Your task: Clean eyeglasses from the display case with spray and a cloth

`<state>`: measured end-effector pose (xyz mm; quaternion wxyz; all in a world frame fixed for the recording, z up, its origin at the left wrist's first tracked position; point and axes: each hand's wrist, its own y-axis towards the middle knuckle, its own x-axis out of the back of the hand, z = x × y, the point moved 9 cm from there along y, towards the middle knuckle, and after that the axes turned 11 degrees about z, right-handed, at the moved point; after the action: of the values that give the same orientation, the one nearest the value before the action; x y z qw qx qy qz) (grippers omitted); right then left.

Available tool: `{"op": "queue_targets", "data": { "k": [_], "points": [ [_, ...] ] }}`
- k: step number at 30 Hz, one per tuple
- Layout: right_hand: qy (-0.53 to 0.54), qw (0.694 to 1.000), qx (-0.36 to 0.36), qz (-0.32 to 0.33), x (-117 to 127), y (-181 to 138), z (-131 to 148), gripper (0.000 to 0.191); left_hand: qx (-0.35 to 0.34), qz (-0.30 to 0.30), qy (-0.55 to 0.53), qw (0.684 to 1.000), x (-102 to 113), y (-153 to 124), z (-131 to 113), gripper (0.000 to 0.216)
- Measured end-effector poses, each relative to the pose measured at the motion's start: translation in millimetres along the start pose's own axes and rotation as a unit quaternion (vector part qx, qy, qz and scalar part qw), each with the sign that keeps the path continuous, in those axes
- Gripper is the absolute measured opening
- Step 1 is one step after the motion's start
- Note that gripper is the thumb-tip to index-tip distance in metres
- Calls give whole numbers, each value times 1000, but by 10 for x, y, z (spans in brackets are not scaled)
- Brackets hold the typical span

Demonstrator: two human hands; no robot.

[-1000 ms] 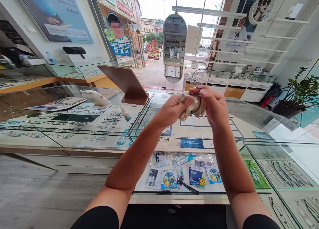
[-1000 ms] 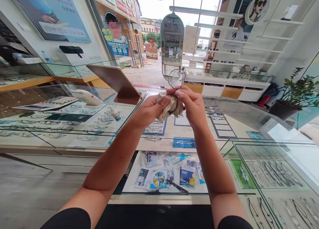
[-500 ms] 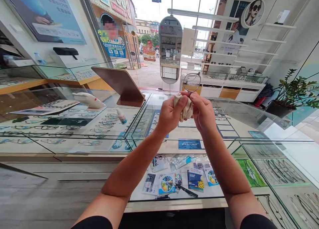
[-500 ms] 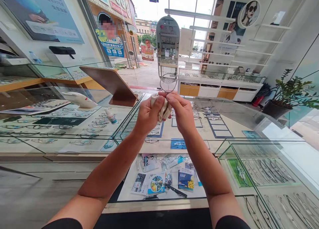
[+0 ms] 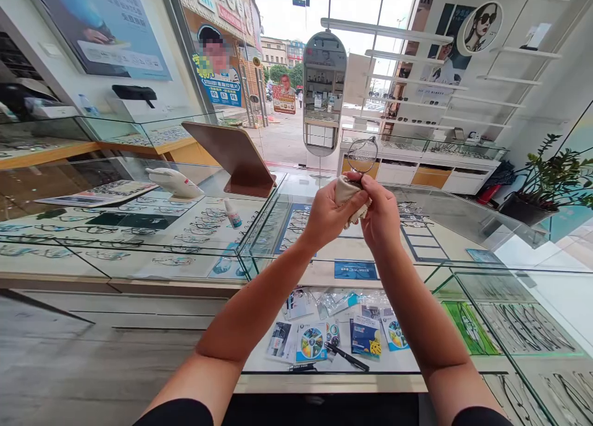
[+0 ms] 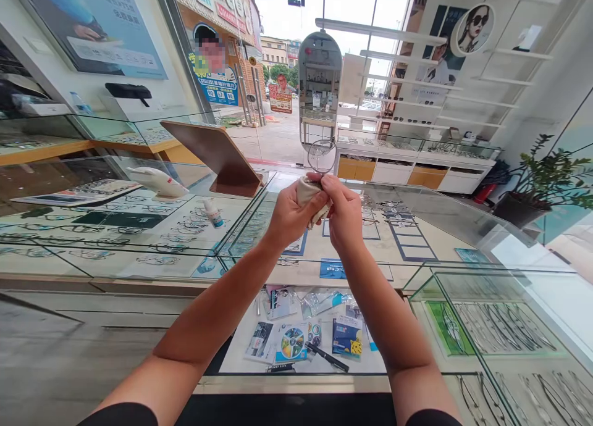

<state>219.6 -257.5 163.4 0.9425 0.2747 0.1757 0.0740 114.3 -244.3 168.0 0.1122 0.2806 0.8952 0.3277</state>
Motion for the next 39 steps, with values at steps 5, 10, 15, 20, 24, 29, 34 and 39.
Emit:
{"op": "queue_targets", "data": {
  "k": [5, 10, 15, 20, 24, 29, 34, 39],
  "points": [
    [-12, 999, -16, 28, 22, 32, 4, 32, 28, 0, -17, 999, 33, 11, 68, 66],
    [-41, 999, 3, 13, 88, 40, 119, 19, 91, 187, 17, 978, 116, 8, -61, 57],
    [-44, 999, -12, 15, 73, 33, 75, 27, 77, 165, 23, 983, 108, -1, -30, 51],
    [-11, 999, -46, 9, 86, 33, -52, 32, 21, 15, 27, 999, 38, -2, 98, 55],
    [-31, 999, -37, 25, 73, 53, -41, 33, 2, -18, 31, 999, 110, 2, 49, 62],
    [-33, 999, 0, 4, 144, 58, 45, 20, 44, 151, 66, 985, 119, 43, -30, 63],
    [-26, 1000, 3, 8, 150, 70, 6, 19, 40, 169, 66, 983, 149, 38, -41, 55],
    [-33, 999, -18, 6, 127, 63, -29, 25, 17, 57, 55, 997, 113, 29, 98, 56]
  ]
}}
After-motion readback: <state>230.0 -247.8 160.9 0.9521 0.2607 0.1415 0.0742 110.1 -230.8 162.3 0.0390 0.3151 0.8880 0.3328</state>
